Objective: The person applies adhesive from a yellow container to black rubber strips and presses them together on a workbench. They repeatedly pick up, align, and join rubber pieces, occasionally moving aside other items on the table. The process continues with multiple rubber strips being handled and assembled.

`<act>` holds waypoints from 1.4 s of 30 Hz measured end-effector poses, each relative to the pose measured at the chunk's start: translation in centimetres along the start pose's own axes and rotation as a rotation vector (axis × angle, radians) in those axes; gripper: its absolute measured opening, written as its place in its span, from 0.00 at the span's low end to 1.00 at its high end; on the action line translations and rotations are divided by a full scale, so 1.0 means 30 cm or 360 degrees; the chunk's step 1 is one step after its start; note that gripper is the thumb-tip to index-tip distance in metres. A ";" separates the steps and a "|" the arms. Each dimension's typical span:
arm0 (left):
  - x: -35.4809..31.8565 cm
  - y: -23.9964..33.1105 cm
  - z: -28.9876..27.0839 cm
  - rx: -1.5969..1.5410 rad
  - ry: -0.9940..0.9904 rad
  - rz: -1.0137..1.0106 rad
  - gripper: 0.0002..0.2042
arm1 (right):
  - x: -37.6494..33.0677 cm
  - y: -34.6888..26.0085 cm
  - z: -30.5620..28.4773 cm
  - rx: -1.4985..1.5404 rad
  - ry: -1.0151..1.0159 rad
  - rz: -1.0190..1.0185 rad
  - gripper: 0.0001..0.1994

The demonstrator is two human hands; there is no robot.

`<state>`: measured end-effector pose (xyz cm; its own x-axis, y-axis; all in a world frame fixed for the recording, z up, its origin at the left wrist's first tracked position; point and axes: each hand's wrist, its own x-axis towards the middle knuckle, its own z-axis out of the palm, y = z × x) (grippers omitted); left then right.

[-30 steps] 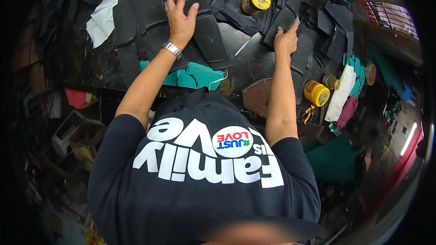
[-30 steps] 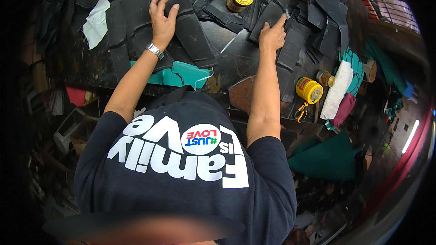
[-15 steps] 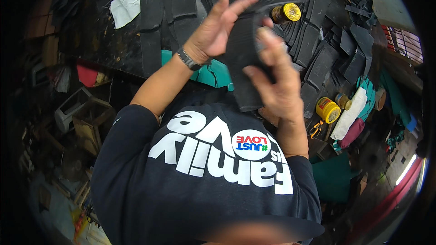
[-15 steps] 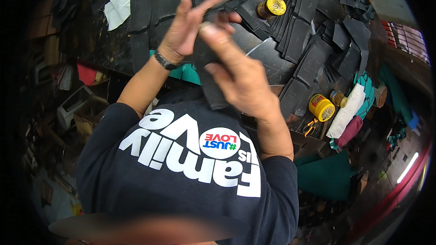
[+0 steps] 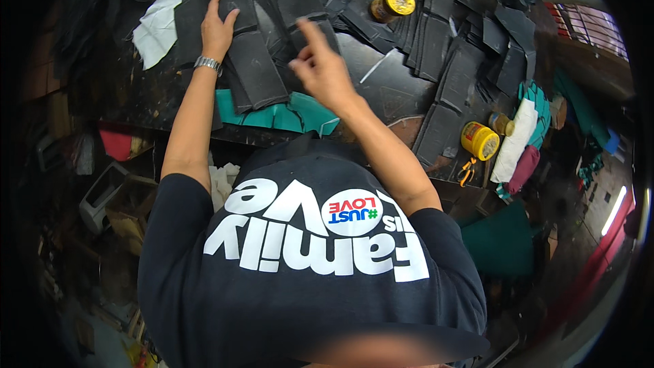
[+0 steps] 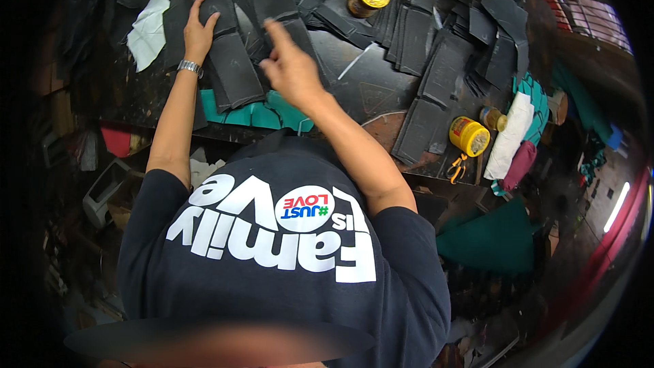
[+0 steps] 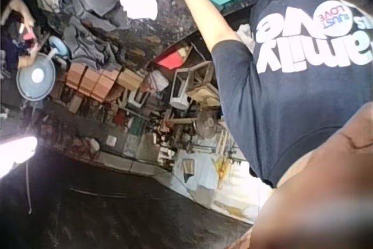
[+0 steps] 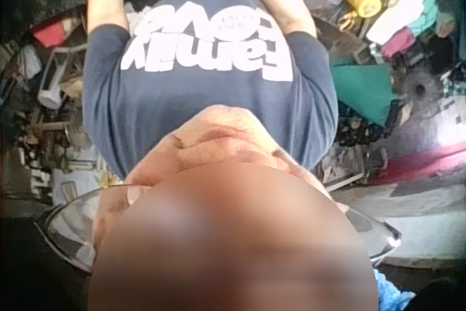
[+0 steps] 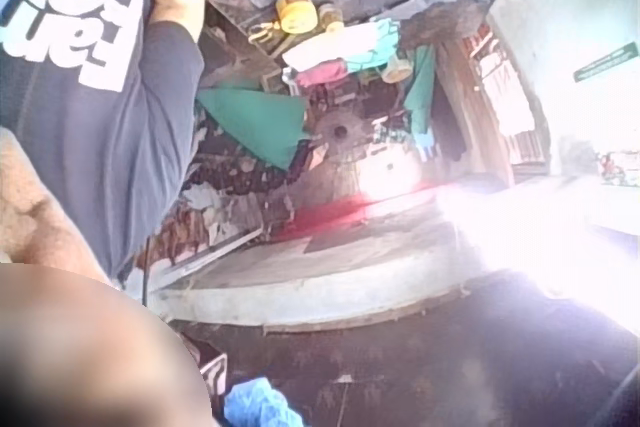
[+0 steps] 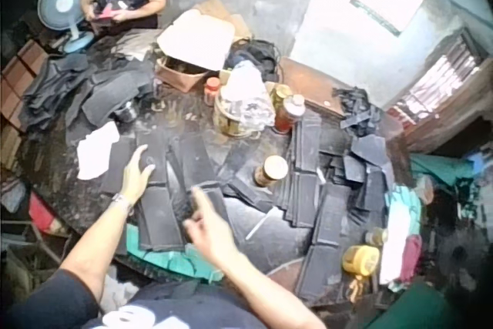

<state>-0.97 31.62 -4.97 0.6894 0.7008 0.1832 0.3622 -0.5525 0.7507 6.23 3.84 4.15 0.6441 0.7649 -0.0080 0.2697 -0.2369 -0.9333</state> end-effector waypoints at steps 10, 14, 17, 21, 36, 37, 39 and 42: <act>-0.038 0.176 -0.013 0.0193 0.0357 0.0304 0.25 | 0.017 0.378 -0.578 -0.1170 0.1061 0.1100 0.44; -0.085 0.320 0.019 -0.0136 0.0103 0.0370 0.16 | 0.020 0.406 -0.606 -0.1089 0.1122 0.1139 0.49; -0.137 0.410 0.052 -0.0299 -0.0014 0.0377 0.14 | 0.023 0.389 -0.609 -0.1165 0.1212 0.1097 0.51; -0.185 0.486 0.082 -0.0466 -0.0225 0.0403 0.12 | 0.016 0.378 -0.609 -0.1265 0.1214 0.0986 0.49; -0.322 0.682 0.261 -0.2059 -0.1686 -0.0713 0.20 | -0.226 0.028 -0.467 0.0274 0.0802 -0.0224 0.37; -0.309 0.682 0.266 -0.2177 -0.1609 -0.0781 0.19 | -0.254 0.022 -0.437 0.0353 0.0629 -0.0096 0.37; -0.272 0.681 0.278 -0.2382 -0.1447 -0.0929 0.18 | -0.278 0.048 -0.381 0.0509 0.0496 0.0020 0.37; -0.209 0.673 0.291 -0.1951 -0.0773 -0.0407 0.12 | -0.268 0.142 -0.336 0.0505 0.0643 0.0220 0.38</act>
<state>7.50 12.12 3.51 0.9310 0.3519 -0.0970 -0.1019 0.5055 0.8568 9.41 -9.37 3.86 0.8996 0.4328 -0.0580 -0.0264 -0.0786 -0.9966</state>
